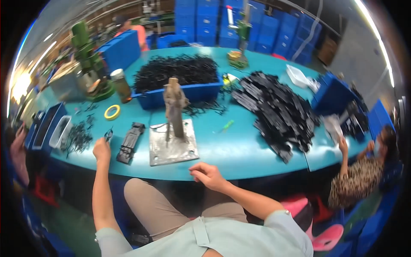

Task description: Assembling plastic components onto toy car chassis on a factory production line.

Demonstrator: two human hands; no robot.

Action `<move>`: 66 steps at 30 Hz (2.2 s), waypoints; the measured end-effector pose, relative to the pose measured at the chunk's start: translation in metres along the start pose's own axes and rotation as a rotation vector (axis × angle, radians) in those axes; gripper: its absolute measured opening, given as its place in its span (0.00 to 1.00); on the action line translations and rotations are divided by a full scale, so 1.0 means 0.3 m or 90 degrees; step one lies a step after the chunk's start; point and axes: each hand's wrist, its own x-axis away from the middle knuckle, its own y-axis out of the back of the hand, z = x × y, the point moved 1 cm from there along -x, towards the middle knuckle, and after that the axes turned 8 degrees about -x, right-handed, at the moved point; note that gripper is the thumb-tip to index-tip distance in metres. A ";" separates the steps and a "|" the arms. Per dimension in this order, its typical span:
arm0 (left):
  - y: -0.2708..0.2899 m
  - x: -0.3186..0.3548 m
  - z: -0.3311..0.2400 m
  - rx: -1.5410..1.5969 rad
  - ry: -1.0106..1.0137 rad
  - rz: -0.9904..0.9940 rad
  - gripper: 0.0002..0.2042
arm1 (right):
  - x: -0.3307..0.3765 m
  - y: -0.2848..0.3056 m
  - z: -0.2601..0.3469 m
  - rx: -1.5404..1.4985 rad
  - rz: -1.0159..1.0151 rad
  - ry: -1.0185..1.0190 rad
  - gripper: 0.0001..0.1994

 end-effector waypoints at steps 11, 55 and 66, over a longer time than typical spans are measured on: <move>0.219 0.118 -0.136 0.231 0.008 -0.045 0.14 | 0.046 0.061 0.090 0.096 -0.005 0.104 0.05; 0.646 0.541 -0.888 1.102 0.101 0.893 0.18 | -0.016 0.507 0.316 0.006 0.012 -0.381 0.08; 0.601 0.639 -0.803 1.165 0.345 0.812 0.13 | -0.420 0.626 0.200 0.729 -0.210 0.143 0.11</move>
